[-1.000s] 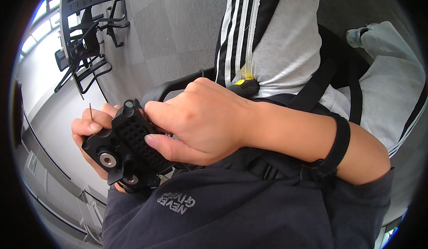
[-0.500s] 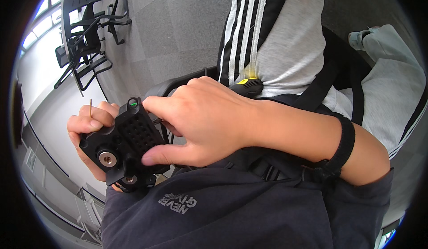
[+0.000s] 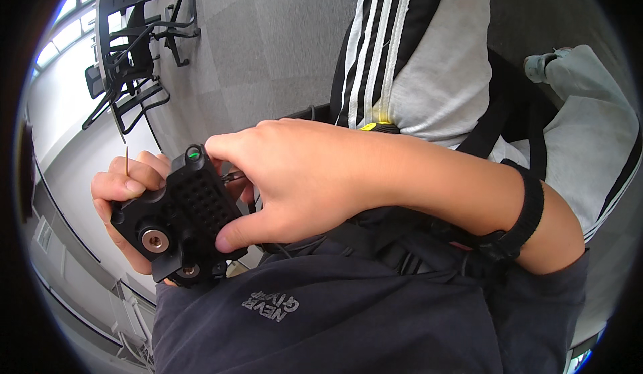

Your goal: The person uses a small yellow-handled screwdriver to insert and tighten screws into a black plastic electronic or mechanical housing, while holding the device on their lap and on a table.

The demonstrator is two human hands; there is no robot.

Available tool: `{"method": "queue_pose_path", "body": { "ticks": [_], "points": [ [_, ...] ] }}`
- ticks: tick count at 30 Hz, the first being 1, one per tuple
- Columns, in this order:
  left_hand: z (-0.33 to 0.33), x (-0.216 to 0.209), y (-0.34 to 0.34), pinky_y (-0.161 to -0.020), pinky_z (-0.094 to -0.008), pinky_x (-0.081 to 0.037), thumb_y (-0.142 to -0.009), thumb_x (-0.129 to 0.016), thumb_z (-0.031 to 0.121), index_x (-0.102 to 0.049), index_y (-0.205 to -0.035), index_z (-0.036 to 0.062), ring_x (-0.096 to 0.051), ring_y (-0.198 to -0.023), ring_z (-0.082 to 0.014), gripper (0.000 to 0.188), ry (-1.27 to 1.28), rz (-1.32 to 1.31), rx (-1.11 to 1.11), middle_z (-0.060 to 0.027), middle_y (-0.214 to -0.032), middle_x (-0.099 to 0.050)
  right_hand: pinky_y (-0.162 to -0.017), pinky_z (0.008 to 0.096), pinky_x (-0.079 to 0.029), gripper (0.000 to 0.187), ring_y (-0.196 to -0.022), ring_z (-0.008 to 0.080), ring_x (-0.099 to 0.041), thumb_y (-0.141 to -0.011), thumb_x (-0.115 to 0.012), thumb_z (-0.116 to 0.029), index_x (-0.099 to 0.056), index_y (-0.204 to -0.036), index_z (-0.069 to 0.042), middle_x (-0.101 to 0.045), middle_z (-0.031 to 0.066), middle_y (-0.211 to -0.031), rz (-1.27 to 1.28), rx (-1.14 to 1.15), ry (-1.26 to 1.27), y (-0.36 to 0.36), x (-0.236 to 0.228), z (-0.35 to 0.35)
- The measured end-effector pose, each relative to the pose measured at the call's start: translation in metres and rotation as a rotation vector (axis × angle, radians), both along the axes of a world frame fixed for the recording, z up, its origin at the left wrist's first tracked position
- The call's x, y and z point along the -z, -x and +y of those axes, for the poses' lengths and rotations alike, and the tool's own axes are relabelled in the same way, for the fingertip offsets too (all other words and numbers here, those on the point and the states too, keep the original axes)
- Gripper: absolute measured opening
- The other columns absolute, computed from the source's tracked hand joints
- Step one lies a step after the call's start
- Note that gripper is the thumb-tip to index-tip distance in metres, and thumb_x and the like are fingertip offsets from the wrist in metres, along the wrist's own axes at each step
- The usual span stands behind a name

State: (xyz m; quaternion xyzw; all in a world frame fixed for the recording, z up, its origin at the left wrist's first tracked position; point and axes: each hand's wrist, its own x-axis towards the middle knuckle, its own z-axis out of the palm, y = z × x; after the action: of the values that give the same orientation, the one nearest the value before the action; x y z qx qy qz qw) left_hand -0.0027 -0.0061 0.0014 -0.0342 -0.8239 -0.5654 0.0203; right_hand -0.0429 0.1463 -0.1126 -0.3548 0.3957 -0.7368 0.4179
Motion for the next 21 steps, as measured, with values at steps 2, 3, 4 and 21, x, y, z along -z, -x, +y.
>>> {"method": "queue_pose_path", "body": {
  "ticks": [2,3,4,21],
  "points": [
    [-0.0003,-0.0055,0.0015,-0.06,-0.0318,-0.029,-0.099,-0.029,0.028,-0.046,-0.087,0.0069,-0.034,-0.061,-0.0166,0.03,-0.044,-0.109,0.119,-0.0061,-0.07,-0.04,-0.07,0.0385,-0.049,0.047,-0.081,0.0333,-0.064,-0.072,-0.073,-0.033,-0.052,-0.091,0.004,-0.064,0.0205,-0.085,-0.006,0.047,0.045,0.0008,-0.0005,-0.0002],
    [-0.001,-0.0067,0.0013,-0.06,-0.0318,-0.029,-0.099,-0.029,0.028,-0.046,-0.087,0.0069,-0.034,-0.061,-0.0166,0.03,-0.044,-0.107,0.122,-0.0061,-0.07,-0.04,-0.071,0.0382,-0.049,0.047,-0.082,0.0332,-0.064,-0.072,-0.074,-0.033,-0.052,-0.092,0.004,-0.064,0.0204,-0.086,0.016,0.071,0.037,-0.0003,-0.0005,-0.0011],
    [-0.0015,-0.0076,0.0014,-0.061,-0.0321,-0.029,-0.099,-0.029,0.028,-0.046,-0.087,0.0069,-0.034,-0.061,-0.0165,0.03,-0.041,-0.101,0.147,-0.0059,-0.07,-0.04,-0.072,0.0381,-0.05,0.047,-0.082,0.0331,-0.064,-0.071,-0.074,-0.033,-0.052,-0.092,0.004,-0.065,0.0203,-0.087,0.029,0.086,0.033,0.0003,-0.0013,-0.0008],
    [0.0012,-0.007,0.0046,-0.057,-0.0322,-0.031,-0.099,-0.03,0.029,-0.045,-0.082,0.0061,-0.036,-0.057,-0.0171,0.032,-0.06,-0.145,0.125,-0.0071,-0.066,-0.042,-0.07,0.0346,-0.047,0.051,-0.075,0.0284,-0.06,-0.07,-0.076,-0.032,-0.049,-0.096,0.003,-0.06,0.015,-0.079,-0.103,-0.06,0.057,-0.0004,-0.0048,0.0016]
  ]
}}
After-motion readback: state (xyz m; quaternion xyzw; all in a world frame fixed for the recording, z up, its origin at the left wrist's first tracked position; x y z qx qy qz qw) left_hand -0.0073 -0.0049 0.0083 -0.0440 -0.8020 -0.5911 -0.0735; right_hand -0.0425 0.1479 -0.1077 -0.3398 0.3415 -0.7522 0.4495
